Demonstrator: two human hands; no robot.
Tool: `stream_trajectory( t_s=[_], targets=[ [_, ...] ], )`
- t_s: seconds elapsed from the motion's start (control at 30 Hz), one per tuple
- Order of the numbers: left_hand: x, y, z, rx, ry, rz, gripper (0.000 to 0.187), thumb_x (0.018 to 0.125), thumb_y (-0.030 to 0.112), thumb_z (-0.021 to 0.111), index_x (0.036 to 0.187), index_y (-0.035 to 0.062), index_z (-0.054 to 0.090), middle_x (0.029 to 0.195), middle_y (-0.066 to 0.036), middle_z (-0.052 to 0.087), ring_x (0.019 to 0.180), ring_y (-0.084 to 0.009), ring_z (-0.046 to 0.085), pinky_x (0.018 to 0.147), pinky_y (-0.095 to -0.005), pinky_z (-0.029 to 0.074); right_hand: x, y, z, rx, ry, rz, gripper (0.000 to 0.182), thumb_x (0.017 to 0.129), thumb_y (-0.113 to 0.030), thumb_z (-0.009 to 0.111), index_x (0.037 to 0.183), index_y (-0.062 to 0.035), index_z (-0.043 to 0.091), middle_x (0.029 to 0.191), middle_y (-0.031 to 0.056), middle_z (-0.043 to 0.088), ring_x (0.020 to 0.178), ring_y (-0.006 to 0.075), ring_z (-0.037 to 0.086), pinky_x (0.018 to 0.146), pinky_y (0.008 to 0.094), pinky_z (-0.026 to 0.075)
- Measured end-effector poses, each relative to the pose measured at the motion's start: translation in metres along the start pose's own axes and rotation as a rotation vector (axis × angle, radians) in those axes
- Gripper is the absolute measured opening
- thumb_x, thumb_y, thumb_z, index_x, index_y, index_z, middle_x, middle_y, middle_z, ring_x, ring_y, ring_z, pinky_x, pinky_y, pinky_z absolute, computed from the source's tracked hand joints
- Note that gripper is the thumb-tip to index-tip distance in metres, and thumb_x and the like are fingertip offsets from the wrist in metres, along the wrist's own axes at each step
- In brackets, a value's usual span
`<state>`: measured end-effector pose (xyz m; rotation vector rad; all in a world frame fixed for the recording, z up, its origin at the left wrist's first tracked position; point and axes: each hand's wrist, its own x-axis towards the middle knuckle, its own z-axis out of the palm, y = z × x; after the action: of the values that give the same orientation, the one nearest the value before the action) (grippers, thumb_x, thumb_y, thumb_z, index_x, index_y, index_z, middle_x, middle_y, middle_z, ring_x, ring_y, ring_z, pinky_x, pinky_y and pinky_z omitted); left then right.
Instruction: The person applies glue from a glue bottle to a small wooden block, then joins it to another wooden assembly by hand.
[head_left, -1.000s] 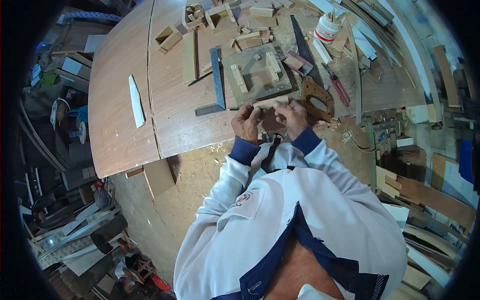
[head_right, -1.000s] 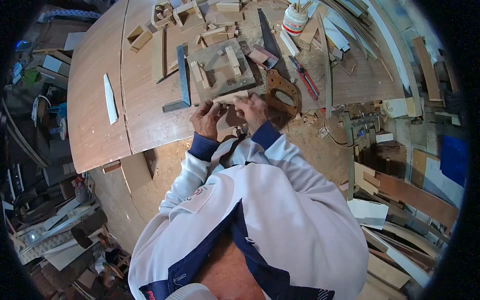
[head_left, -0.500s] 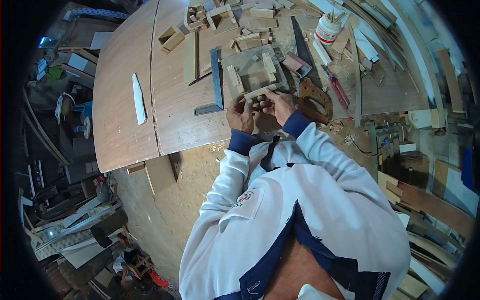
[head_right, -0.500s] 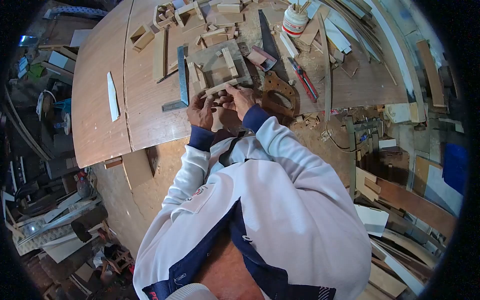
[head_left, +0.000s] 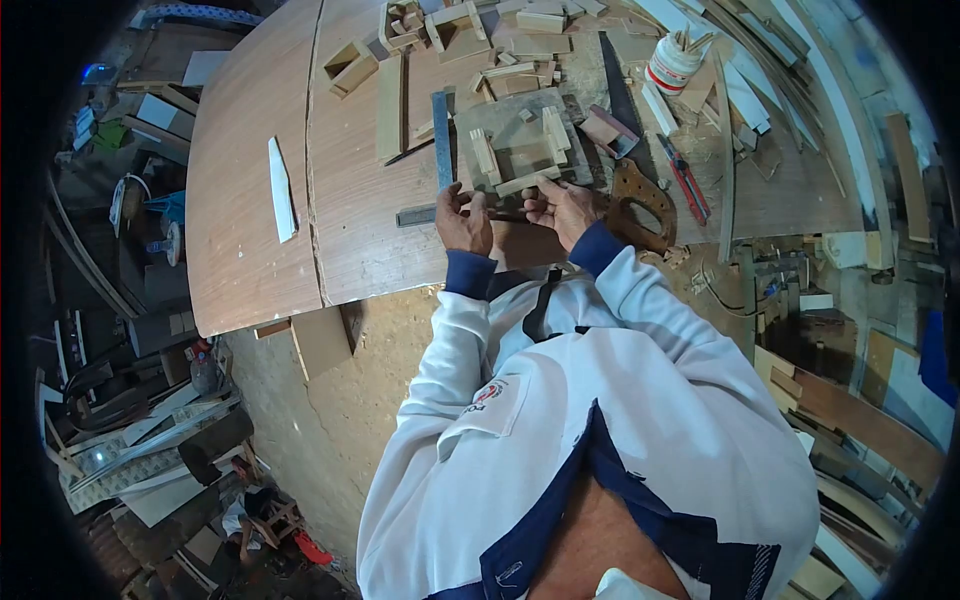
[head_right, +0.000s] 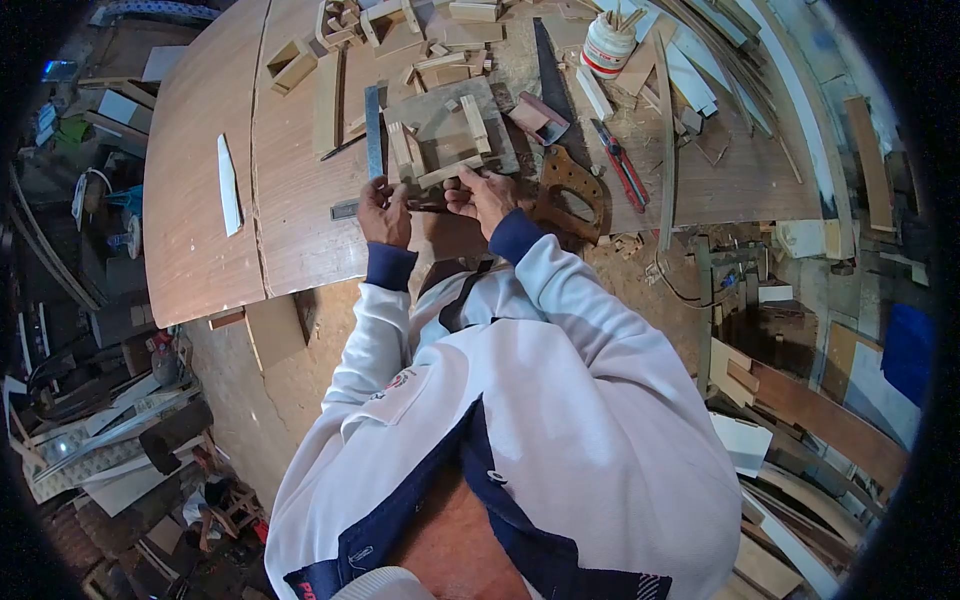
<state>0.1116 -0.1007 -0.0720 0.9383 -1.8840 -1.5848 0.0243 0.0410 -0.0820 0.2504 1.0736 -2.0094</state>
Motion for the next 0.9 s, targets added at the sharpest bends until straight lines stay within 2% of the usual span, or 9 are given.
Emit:
stream_trajectory(
  t_s=[0.03,0.13,0.4,0.6,0.67,0.9],
  targets=[
    [0.007,-0.002,-0.001,-0.133,-0.019,-0.069,0.04,0.081,0.002,0.06,0.117,-0.0066,0.043,0.095,-0.018,0.061,0.069,-0.0203,0.064,0.056,-0.029,0.054,0.0,0.001,0.0,-0.001,0.0,0.001,0.017,0.088,-0.022,0.063,0.093,-0.0067,0.057,0.085,0.007,0.065,0.072,0.0151,0.064,0.064,0.0303,0.056],
    [0.019,-0.003,-0.003,-0.21,-0.069,-0.143,0.042,0.082,0.002,0.059,0.119,-0.0065,0.04,0.098,-0.02,0.06,0.068,-0.0231,0.064,0.053,-0.0317,0.056,0.0,0.002,0.001,-0.002,0.033,0.003,0.018,0.088,-0.023,0.064,0.094,-0.007,0.057,0.085,0.0068,0.065,0.072,0.0148,0.064,0.065,0.0303,0.056],
    [0.03,-0.004,-0.002,-0.167,-0.166,-0.155,0.049,0.082,0.0,0.06,0.124,-0.0047,0.036,0.099,-0.019,0.06,0.074,-0.0261,0.066,0.058,-0.0344,0.059,0.0,0.003,0.002,-0.025,0.062,-0.015,0.021,0.088,-0.027,0.062,0.094,-0.0069,0.056,0.084,0.0065,0.065,0.07,0.0143,0.063,0.062,0.0297,0.055],
    [0.038,0.006,0.0,-0.279,-0.191,-0.268,0.054,0.081,0.002,0.061,0.127,-0.0046,0.034,0.099,-0.02,0.061,0.063,-0.0265,0.066,0.051,-0.0342,0.057,0.0,0.002,0.003,-0.045,0.093,-0.016,0.023,0.089,-0.029,0.062,0.095,-0.0079,0.056,0.084,0.0059,0.066,0.069,0.0134,0.063,0.06,0.0284,0.055],
    [0.042,0.011,0.001,-0.178,-0.195,-0.322,0.058,0.081,0.004,0.064,0.128,-0.0039,0.032,0.095,-0.019,0.062,0.056,-0.0257,0.064,0.046,-0.034,0.054,-0.001,0.001,0.002,-0.048,0.097,-0.011,0.022,0.089,-0.029,0.062,0.095,-0.0083,0.056,0.084,0.0056,0.066,0.069,0.0127,0.063,0.059,0.0278,0.055],
    [0.051,0.009,0.005,-0.142,-0.226,-0.357,0.068,0.077,0.006,0.068,0.129,-0.0053,0.027,0.09,-0.02,0.064,0.053,-0.024,0.064,0.044,-0.0342,0.051,-0.001,0.002,0.003,-0.077,0.103,0.001,0.02,0.09,-0.028,0.06,0.093,-0.0095,0.055,0.082,0.0042,0.066,0.064,0.0091,0.061,0.055,0.0246,0.054]
  ],
)
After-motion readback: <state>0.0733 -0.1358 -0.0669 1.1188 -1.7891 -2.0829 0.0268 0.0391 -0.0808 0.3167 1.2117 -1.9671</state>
